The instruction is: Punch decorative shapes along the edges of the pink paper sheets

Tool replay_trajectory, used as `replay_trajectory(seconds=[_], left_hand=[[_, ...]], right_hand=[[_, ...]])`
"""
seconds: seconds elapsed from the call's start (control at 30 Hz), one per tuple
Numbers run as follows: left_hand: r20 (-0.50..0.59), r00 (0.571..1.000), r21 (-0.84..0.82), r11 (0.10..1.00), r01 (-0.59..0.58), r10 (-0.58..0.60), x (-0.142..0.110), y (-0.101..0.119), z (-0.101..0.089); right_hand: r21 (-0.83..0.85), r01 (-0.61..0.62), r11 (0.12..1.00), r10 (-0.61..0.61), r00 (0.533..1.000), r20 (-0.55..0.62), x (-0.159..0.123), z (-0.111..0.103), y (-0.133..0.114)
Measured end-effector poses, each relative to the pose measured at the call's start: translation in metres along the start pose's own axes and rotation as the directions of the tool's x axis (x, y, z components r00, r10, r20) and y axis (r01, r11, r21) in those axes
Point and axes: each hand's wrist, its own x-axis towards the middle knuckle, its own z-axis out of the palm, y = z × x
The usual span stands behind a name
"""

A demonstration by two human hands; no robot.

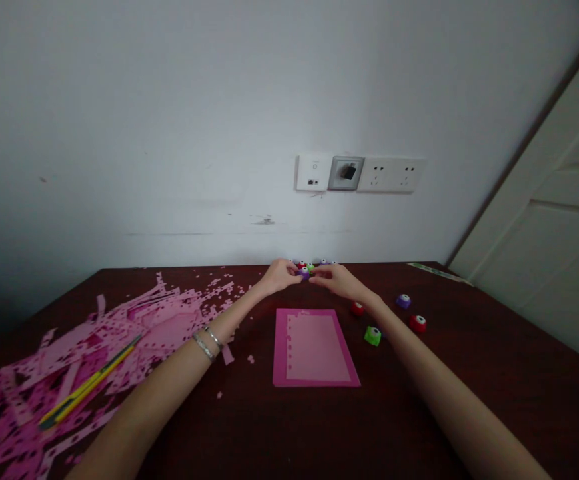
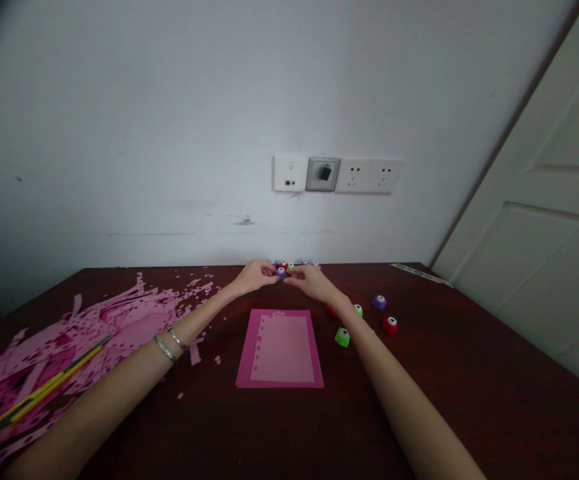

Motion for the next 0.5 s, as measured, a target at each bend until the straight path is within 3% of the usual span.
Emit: replay_trajectory(seconds=[0.1,0.23,0.5], left_hand=[[0.077,0.996,-0.083,0.996,-0.037,0.044,-0.017,0.014,-0.009],[0.099,0.994,-0.098,0.994,-0.039,0.049,-0.032,0.028,-0.017],[0.193,0.979,-0.096,0.994,-0.042,0.060,-0.040,0.022,-0.022]], right_hand=[[0.070,0.013,0.997,-0.017,0.999,0.048,0.000,-0.003,-0.005],[0.128,0.040,0.991,-0.053,0.994,0.100,0.000,-0.003,-0.009],[0.110,0.102,0.989,-0.120,0.978,0.173,-0.004,0.001,-0.012]])
